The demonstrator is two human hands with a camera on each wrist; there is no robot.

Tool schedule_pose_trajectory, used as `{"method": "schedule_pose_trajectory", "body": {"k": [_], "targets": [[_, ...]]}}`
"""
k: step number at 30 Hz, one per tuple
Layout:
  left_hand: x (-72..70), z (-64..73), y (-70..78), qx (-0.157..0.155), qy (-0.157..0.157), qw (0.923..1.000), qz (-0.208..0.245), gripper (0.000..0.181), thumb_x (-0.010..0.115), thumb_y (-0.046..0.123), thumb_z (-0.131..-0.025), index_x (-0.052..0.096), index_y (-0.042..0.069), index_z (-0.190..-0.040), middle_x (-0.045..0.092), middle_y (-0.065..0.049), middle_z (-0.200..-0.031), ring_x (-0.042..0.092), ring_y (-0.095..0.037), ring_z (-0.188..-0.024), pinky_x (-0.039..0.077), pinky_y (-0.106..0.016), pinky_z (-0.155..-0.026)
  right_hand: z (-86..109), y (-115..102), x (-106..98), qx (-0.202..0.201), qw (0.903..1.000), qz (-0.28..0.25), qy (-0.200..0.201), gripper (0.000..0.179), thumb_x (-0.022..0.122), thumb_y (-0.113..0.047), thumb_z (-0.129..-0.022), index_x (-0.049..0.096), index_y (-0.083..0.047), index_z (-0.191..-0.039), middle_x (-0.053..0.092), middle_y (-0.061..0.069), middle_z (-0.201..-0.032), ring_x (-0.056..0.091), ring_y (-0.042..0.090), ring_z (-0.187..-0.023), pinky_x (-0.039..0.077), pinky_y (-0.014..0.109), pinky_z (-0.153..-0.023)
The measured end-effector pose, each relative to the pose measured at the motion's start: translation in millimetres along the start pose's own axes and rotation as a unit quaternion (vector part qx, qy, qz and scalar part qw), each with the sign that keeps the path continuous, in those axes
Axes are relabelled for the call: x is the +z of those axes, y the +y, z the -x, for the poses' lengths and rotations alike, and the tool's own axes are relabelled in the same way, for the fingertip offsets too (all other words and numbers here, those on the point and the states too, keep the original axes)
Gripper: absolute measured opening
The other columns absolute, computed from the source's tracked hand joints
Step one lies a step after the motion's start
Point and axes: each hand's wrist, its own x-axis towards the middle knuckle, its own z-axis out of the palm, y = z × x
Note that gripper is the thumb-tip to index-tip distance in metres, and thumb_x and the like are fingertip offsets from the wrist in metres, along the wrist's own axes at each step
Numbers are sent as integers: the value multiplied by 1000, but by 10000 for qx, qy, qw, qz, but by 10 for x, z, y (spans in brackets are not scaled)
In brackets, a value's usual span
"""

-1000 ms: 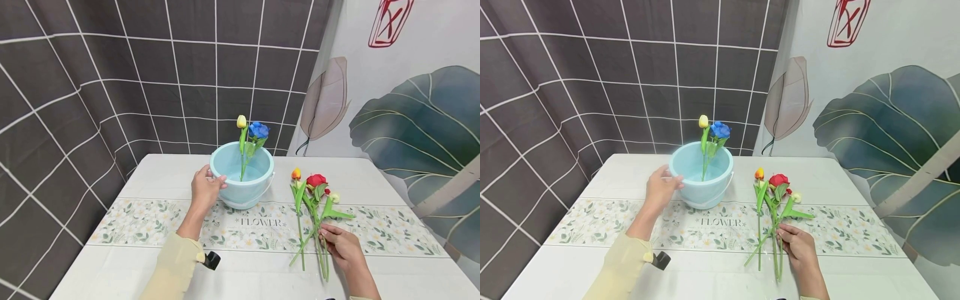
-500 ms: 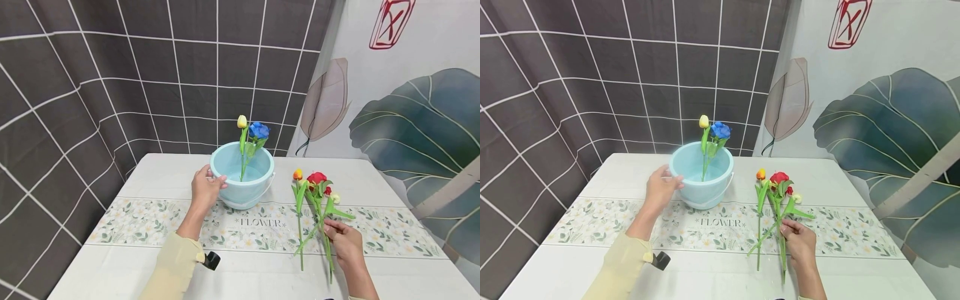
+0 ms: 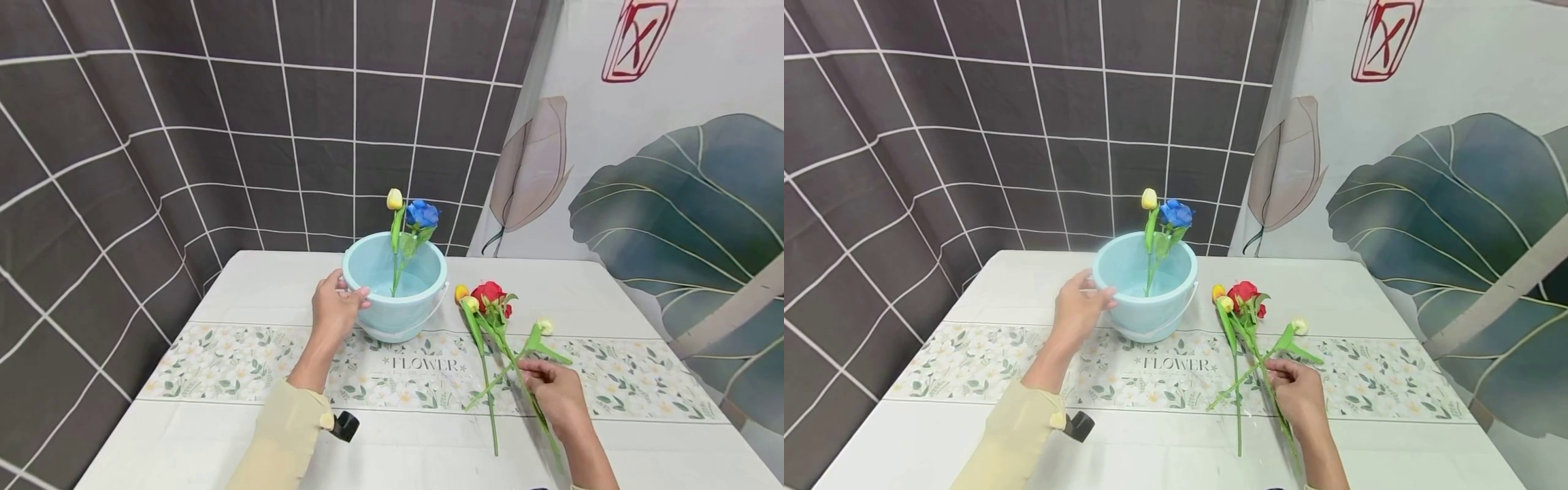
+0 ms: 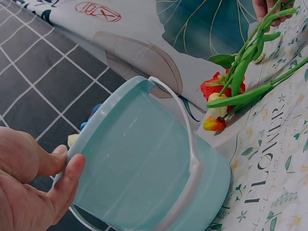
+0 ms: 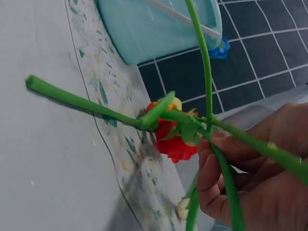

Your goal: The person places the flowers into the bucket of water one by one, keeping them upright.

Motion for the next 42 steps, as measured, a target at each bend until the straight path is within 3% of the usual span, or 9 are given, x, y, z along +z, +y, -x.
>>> {"method": "schedule_pose_trajectory", "body": {"k": [5, 12, 16, 22, 25, 27, 30, 35, 42], "targets": [[-1, -7, -6, 22, 3, 10000, -5, 66, 65, 12, -92, 32, 3, -148, 47, -12, -118, 70, -20, -88, 57, -26, -78, 25, -10, -28, -315, 9940, 958, 429, 25, 52, 8, -90, 65, 10, -111, 64, 17, -92, 53, 21, -77, 44, 23, -51], [-4, -1, -2, -13, -2, 10000, -1, 66, 65, 13, -92, 32, 3, -148, 47, -12, -117, 70, -20, -88, 57, -27, -80, 74, -4, -47, -722, 9803, 1513, 1046, 24, 51, 9, -90, 65, 10, -110, 61, 23, -96, 54, 30, -81, 44, 30, -56], [-4, -2, -1, 3, 12, 10000, 55, 67, 66, 12, -91, 32, 2, -148, 47, -12, -117, 71, -20, -87, 58, -25, -80, 74, -13, -13, -1709, 9540, 1855, 1622, 24, 54, 17, -83, 67, 11, -103, 60, 21, -91, 54, 33, -85, 47, 41, -66], [-2, 0, -5, 10, -1, 10000, 66, 66, 66, 11, -91, 32, 2, -148, 47, -13, -117, 71, -20, -87, 58, -24, -81, 57, -7, 28, -3208, 8932, 2348, 2103, 31, 57, 30, -69, 68, 12, -92, 56, 16, -80, 50, 31, -79, 47, 42, -58], [2, 1, -6, 31, 7, 10000, 50, 65, 66, 11, -91, 33, 2, -147, 47, -13, -117, 71, -21, -87, 58, -24, -80, 53, 2, 35, -3468, 8822, 2453, 2030, 33, 59, 30, -67, 68, 10, -91, 55, 14, -80, 50, 28, -79, 47, 40, -56], [5, 1, -5, 49, 13, 10000, 53, 65, 66, 11, -91, 33, 2, -147, 47, -14, -117, 71, -21, -87, 58, -24, -80, 57, 13, 36, -3426, 8894, 2398, 1847, 31, 61, 28, -70, 68, 9, -94, 56, 13, -81, 50, 25, -78, 47, 37, -56], [7, 2, -3, 56, 13, 10000, 62, 64, 66, 10, -91, 34, 2, -147, 47, -14, -117, 71, -21, -87, 58, -24, -80, 60, 36, 31, -3061, 9160, 2143, 1459, 27, 62, 22, -77, 68, 8, -99, 58, 13, -85, 50, 21, -76, 47, 30, -54], [2, -1, 1, 82, 13, 10000, 41, 65, 66, 11, -91, 33, 2, -147, 46, -13, -117, 71, -20, -87, 58, -24, -80, 33, 66, 14, -1981, 9596, 1884, 658, 23, 56, 15, -85, 66, 7, -105, 60, 13, -88, 51, 20, -74, 43, 27, -54], [0, -2, -2, 114, 4, 9999, 82, 65, 66, 11, -91, 33, 1, -147, 46, -13, -116, 71, -20, -87, 58, -24, -78, -21, 177, 78, -906, 9777, 1897, 30, 13, 61, 7, -84, 69, 4, -94, 64, 6, -77, 56, 17, -68, 46, 29, -55]]}}
